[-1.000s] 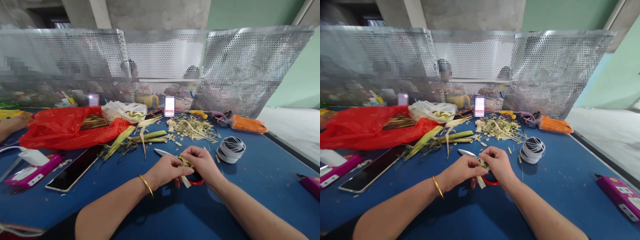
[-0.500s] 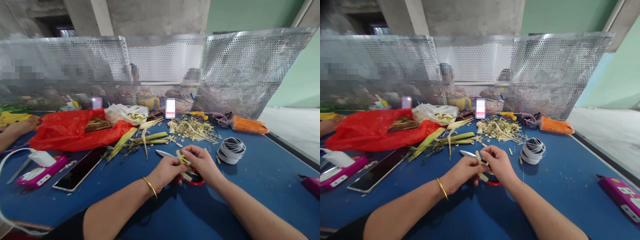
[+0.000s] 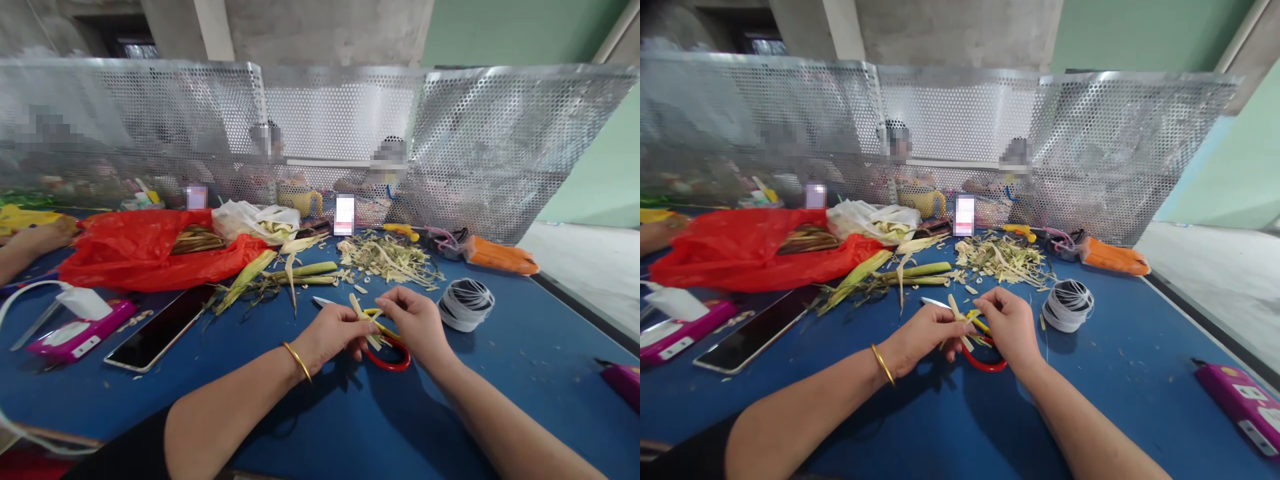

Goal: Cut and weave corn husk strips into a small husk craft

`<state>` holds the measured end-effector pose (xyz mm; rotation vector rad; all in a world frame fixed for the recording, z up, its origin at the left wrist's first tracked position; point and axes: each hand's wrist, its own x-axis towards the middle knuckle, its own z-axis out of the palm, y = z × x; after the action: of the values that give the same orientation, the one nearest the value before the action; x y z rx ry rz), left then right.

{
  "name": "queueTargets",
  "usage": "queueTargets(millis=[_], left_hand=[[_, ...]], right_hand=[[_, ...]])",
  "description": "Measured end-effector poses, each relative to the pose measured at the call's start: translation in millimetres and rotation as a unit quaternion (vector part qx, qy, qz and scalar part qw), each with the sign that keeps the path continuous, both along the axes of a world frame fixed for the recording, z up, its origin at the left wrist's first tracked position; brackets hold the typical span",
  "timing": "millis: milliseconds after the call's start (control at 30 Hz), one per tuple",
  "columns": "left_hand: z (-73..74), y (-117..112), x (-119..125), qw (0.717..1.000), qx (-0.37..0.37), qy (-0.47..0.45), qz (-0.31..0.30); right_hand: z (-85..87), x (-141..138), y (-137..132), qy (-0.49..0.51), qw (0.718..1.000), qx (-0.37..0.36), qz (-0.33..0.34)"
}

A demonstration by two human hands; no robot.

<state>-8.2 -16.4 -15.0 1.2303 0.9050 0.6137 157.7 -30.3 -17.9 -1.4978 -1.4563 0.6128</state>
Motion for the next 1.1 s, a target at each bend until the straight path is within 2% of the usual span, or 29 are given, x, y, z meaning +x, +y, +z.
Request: queueTargets(millis=[267,300,367,433,500,567,600,700,800,900,1000,1100], left_hand=[[-0.4,3,-3,0.999,-0.04,-0.013,-0.018],[0.3,3,-4,0.998,-0.055,-0.012,-0.008],[1.6,3,-4,0.996,-0.086,-0.018,0.015],[2.0,5,-5,0.992,-0.111,-0.034,0.042],[0.8,6,-4,0.989,-0.12,-0.055,0.073],[-1.5,8,-3,0.985,-0.117,-0.075,0.099],[-2.8,9,-3,0.984,-0.113,-0.084,0.11],[-5.0,9,-2,0.982,-0.111,-0.091,0.12],[-3.2,8,-3,0.984,-0.117,-0.106,0.084],[0.3,7,-4,0.983,-0.116,-0.137,0.042],[2.3,7,-3,0.984,-0.094,-0.146,0.047],[3.0,5,-2,0.983,-0.078,-0.152,0.073]], right_hand=[[1.7,1,0,-0.026,0.999,0.008,-0.02],[3.8,3,0,-0.052,0.998,0.03,-0.019],[10.4,5,-2,-0.126,0.984,0.124,-0.021],[17.4,4,-7,-0.219,0.945,0.243,0.01],[21.5,-2,-14,-0.324,0.886,0.312,0.114],[21.0,-11,-20,-0.423,0.819,0.317,0.223],[19.3,-15,-22,-0.462,0.795,0.306,0.248],[11.8,-24,-23,-0.534,0.757,0.291,0.236],[7.0,-22,-20,-0.536,0.761,0.301,0.205],[5.3,-17,-18,-0.498,0.794,0.301,0.176],[4.2,-15,-18,-0.459,0.816,0.307,0.171],[4.5,-17,-20,-0.452,0.816,0.311,0.184]])
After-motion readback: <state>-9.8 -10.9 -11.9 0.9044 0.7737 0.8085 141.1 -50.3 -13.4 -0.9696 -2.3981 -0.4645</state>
